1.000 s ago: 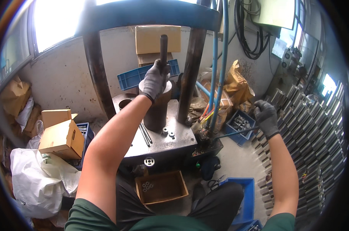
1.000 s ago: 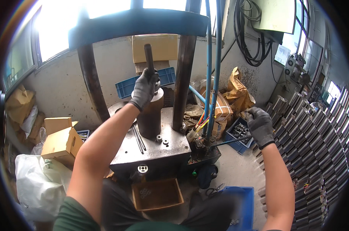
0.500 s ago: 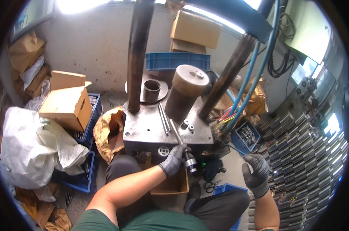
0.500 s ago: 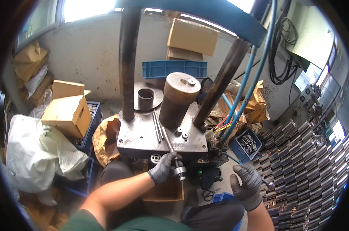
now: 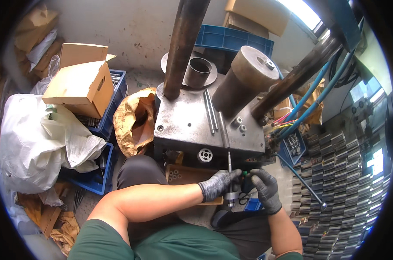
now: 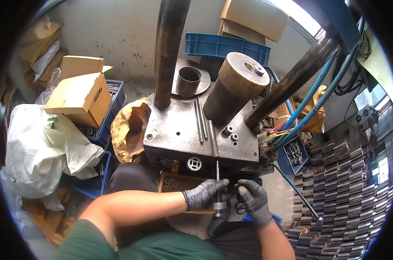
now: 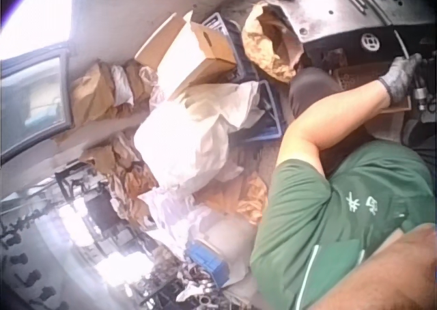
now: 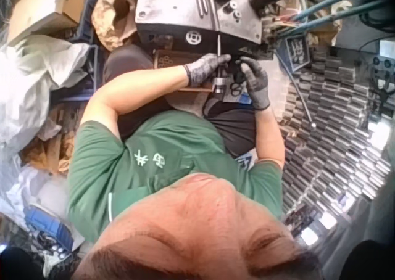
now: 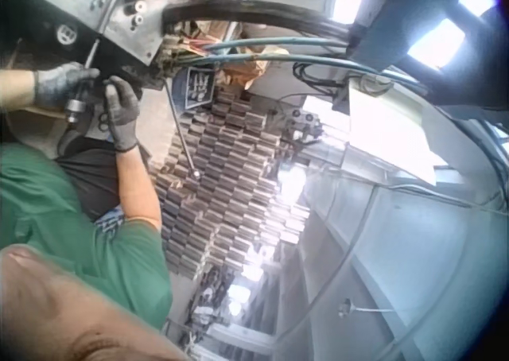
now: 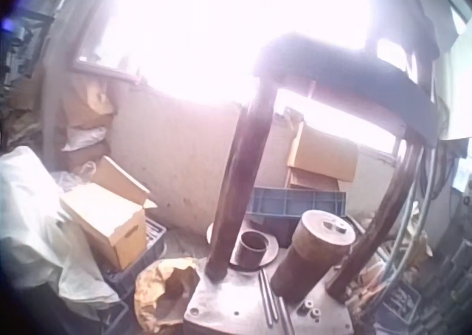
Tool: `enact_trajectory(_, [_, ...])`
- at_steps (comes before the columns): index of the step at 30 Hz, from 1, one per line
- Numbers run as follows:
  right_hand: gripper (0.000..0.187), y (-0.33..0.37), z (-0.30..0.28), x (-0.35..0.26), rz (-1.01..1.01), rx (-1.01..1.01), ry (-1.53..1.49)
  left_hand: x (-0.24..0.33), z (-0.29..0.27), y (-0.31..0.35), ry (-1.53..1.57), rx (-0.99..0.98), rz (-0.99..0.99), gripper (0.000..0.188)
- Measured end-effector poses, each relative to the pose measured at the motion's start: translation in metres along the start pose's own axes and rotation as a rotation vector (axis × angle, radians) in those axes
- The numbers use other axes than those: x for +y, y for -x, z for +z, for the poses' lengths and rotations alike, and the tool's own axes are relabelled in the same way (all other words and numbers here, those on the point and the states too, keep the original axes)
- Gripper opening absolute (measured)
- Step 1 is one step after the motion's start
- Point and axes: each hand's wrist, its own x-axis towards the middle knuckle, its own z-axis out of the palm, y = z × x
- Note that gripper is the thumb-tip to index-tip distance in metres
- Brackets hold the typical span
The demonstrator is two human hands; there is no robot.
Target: Using an industrial press machine to assemble metal gear and pin components.
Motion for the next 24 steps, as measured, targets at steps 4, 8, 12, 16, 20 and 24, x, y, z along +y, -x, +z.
enact_trajectory(4, [0.028, 0.0, 0.005, 0.016, 0.017, 0.011, 0.055, 0.005, 0.017, 0.03, -0.176, 0.026, 0.13, 0.031])
enact_trajectory(8, [0.046, -0.001, 0.003, 0.02, 0.281, 0.007, -0.156, 0.039, 0.027, 0.06, -0.626, 0.122, 0.506, 0.027])
enact_trajectory(12, [0.071, -0.011, 0.024, 0.005, 0.575, -0.092, -0.685, 0.04, 0.023, 0.052, -0.964, -0.028, 1.047, 0.034])
enact_trajectory(16, [0.073, -0.02, 0.023, 0.017, 0.656, -0.134, -1.052, 0.042, 0.024, 0.04, -1.068, -0.084, 1.078, 0.04])
enact_trajectory(20, [0.072, -0.03, 0.016, 0.038, 0.671, -0.156, -0.945, 0.053, 0.016, 0.037, -0.949, 0.102, 0.941, 0.038])
enact_trajectory(24, [0.064, -0.029, 0.017, 0.035, 0.66, -0.123, -0.801, 0.054, 0.007, 0.023, -0.78, 0.175, 0.629, 0.044])
